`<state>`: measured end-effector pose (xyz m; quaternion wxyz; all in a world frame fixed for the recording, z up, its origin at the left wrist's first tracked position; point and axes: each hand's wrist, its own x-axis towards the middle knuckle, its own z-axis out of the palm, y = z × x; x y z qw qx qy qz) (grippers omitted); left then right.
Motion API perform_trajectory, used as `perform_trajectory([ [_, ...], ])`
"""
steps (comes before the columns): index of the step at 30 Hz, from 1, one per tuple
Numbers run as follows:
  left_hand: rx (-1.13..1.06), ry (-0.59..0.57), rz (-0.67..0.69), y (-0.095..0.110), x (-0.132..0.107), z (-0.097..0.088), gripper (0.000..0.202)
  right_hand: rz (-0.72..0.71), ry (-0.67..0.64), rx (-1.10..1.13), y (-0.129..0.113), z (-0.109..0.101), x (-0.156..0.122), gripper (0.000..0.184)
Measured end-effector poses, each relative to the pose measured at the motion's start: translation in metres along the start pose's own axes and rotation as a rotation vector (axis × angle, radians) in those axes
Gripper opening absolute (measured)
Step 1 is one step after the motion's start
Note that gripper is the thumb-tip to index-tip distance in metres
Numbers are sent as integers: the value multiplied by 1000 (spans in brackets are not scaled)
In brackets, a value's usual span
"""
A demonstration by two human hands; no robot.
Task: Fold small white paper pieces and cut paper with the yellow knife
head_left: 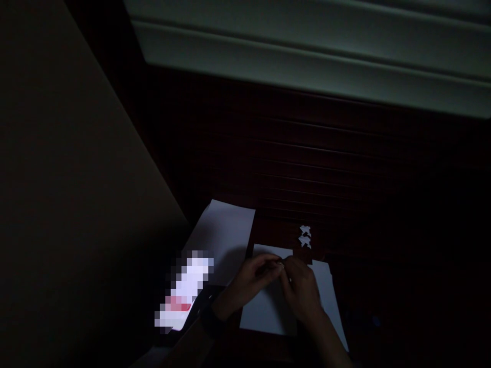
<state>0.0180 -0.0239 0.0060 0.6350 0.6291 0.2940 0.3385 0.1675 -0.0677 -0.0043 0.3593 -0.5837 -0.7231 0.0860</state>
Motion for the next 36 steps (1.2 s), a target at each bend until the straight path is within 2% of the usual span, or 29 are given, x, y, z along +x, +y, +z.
perform_trajectory([
  [4, -34, 77, -2, -5, 2, -5, 32, -21, -16, 19, 3, 2, 0, 19],
  [8, -81, 61, 5, -5, 1, -6, 44, -68, 33, 38, 4, 1, 0, 28],
  [18, 199, 129, 76, -4, -1, -9, 51, -118, 112, 184, -4, 0, 4, 27],
  [23, 268, 115, 116, -2, -2, -7, 51, -53, 69, 288, -12, -3, 5, 24],
  [30, 229, 94, 70, -3, -3, -4, 47, 161, 61, 541, -12, 2, 2, 21],
  [36, 236, 95, 65, -3, -4, 1, 46, 207, 85, 627, -11, 0, 6, 17],
])
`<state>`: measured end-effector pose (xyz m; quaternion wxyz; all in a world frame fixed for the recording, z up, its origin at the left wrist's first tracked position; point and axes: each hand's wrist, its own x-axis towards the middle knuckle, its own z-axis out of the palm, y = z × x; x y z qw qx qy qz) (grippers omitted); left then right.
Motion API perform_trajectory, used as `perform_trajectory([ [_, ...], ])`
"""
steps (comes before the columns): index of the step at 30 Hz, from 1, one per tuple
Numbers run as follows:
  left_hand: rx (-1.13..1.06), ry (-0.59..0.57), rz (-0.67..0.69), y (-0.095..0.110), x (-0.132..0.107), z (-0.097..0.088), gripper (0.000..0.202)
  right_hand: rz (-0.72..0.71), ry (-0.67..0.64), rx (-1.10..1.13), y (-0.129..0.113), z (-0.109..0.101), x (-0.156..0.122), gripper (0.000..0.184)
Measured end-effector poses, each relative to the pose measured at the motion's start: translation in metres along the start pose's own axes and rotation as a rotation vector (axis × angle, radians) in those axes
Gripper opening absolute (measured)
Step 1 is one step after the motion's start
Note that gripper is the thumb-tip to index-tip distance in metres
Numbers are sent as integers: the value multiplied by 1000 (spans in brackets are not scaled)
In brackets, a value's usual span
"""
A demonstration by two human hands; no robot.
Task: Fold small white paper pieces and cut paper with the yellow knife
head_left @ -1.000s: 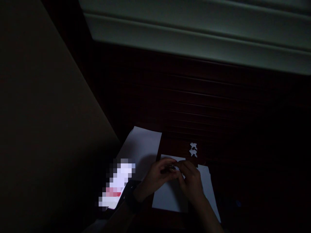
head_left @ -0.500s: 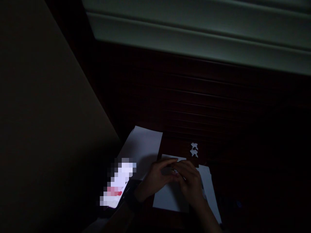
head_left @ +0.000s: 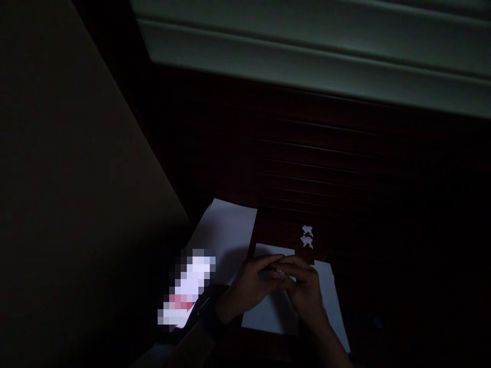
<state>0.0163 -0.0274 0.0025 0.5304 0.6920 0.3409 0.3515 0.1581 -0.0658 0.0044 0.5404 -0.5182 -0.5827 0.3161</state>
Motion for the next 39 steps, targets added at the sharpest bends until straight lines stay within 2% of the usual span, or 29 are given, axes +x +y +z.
perform_trajectory([
  [5, 17, 35, 3, 1, -1, 2, 45, 50, 33, 62, 4, 0, 0, 11],
  [9, -24, 14, -11, 2, -2, 4, 42, 63, 48, 28, 6, 0, 0, 10],
  [17, -27, -2, -31, 8, -7, 8, 27, 88, 34, -26, 4, -1, -3, 10],
  [20, -25, 22, -44, 6, -4, 6, 30, 160, 20, 73, 12, 1, -1, 10],
  [24, -76, 23, -56, 6, 3, 1, 31, 333, 52, 328, 27, 2, 3, 16],
  [29, 46, 52, -80, 1, 4, 0, 23, 482, 150, 466, 35, 2, 4, 20],
  [33, 115, 73, -71, -6, 2, 2, 23, 481, 168, 560, 38, 5, 3, 14],
  [39, 168, 72, -6, -4, -1, 4, 26, 441, 200, 618, 37, 6, 2, 23],
])
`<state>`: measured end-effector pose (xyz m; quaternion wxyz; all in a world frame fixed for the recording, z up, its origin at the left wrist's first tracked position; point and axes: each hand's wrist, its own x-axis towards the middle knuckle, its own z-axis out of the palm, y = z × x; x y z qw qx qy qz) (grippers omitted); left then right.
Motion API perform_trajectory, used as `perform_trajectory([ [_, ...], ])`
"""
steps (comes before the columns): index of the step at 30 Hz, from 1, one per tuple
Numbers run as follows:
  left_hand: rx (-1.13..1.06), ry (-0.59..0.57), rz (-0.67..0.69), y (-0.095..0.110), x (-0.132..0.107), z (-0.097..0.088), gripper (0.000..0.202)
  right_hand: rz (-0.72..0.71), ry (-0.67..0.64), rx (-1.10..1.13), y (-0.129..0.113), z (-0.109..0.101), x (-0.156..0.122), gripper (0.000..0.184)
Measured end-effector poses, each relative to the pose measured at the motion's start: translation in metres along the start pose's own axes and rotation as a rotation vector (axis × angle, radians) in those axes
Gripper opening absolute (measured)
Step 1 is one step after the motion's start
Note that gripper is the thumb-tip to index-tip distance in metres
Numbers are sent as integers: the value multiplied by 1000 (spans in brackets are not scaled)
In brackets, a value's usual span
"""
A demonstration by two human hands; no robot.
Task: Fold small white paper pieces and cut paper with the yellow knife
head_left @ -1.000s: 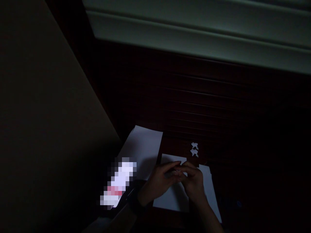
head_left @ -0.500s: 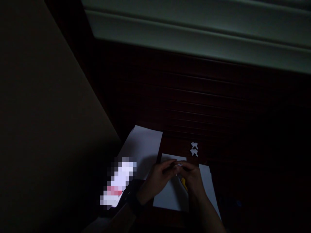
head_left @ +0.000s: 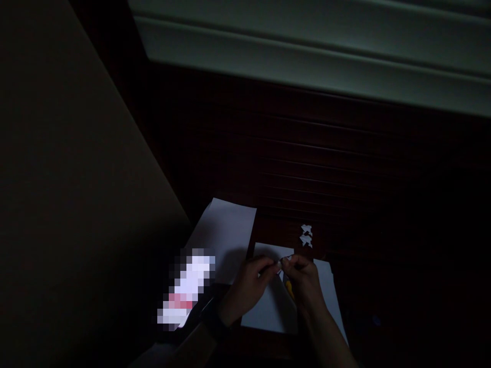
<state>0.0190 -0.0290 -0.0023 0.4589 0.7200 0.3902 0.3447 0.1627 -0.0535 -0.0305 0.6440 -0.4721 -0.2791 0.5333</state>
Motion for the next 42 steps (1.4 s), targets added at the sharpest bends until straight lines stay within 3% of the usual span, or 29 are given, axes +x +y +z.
perform_trajectory([
  [4, 8, 41, 31, 7, -1, 0, 18, -3, 43, -48, -4, 1, -2, 23],
  [8, 75, 73, 37, 8, -2, -2, 23, 0, -19, -117, -5, 4, -4, 18],
  [19, 154, 48, 71, 7, 0, -2, 23, 44, -24, -214, -2, 1, 0, 21],
  [25, 144, 104, 49, -1, 1, -2, 21, 2, -125, -223, -5, 1, -2, 15],
  [30, 137, 83, 38, -2, 1, 1, 24, -41, -55, -229, 0, -5, 0, 18],
  [33, 140, 79, 33, -1, 2, -2, 24, -139, -5, -414, -5, -4, -1, 15],
  [37, 198, 152, -23, -7, 5, -15, 29, -427, -17, -913, -8, 3, -12, 12],
  [42, 254, 214, -90, -21, -7, -27, 31, -562, -141, -1386, 28, 1, -36, 40],
])
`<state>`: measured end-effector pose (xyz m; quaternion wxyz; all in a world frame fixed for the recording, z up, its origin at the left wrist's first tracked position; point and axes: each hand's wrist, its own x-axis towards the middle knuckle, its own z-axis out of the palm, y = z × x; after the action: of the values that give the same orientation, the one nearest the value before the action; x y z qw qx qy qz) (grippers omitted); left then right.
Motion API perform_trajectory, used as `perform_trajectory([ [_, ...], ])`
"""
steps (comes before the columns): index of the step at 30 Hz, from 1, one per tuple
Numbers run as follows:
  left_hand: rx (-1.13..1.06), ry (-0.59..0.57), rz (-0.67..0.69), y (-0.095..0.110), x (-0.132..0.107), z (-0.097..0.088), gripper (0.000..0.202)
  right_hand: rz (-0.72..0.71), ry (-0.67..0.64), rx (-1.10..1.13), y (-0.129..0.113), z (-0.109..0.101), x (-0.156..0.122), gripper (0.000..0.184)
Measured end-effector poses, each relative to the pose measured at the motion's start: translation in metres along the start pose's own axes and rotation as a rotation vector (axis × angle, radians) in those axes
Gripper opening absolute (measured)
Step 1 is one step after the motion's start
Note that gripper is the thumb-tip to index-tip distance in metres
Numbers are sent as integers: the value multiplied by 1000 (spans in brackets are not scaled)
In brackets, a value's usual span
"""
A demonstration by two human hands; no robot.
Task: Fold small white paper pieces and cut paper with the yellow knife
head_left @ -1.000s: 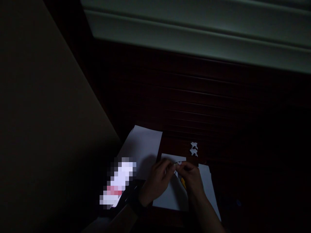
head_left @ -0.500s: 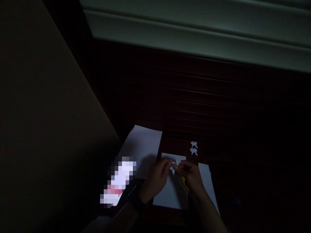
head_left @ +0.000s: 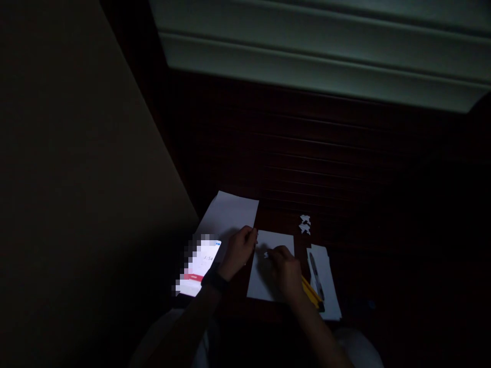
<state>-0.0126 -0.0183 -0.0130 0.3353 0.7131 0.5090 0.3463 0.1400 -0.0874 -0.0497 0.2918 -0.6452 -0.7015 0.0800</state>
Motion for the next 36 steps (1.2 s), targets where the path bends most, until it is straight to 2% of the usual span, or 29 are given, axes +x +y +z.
perform_trajectory([
  [2, 57, 17, 10, -4, -15, 1, 28, -30, -28, -110, 1, 15, -18, 48],
  [6, 257, 7, 89, -9, -60, 15, 24, -71, -44, -169, 0, 33, -55, 45],
  [11, 449, -92, 200, -15, -111, 32, 28, -148, -16, -158, -6, 34, -90, 60],
  [15, 591, -97, 320, -22, -135, 40, 38, -154, -8, -147, -8, 30, -102, 63],
  [18, 621, -96, 340, -25, -145, 47, 43, -163, 2, -123, -10, 31, -105, 63],
  [23, 621, -147, 385, -27, -147, 56, 39, -192, 2, -151, -10, 35, -109, 59],
  [29, 664, -138, 354, -20, -148, 56, 37, -223, 3, -234, -13, 34, -112, 53],
  [36, 638, -156, 352, -16, -147, 55, 38, -198, 10, -222, -17, 29, -106, 47],
])
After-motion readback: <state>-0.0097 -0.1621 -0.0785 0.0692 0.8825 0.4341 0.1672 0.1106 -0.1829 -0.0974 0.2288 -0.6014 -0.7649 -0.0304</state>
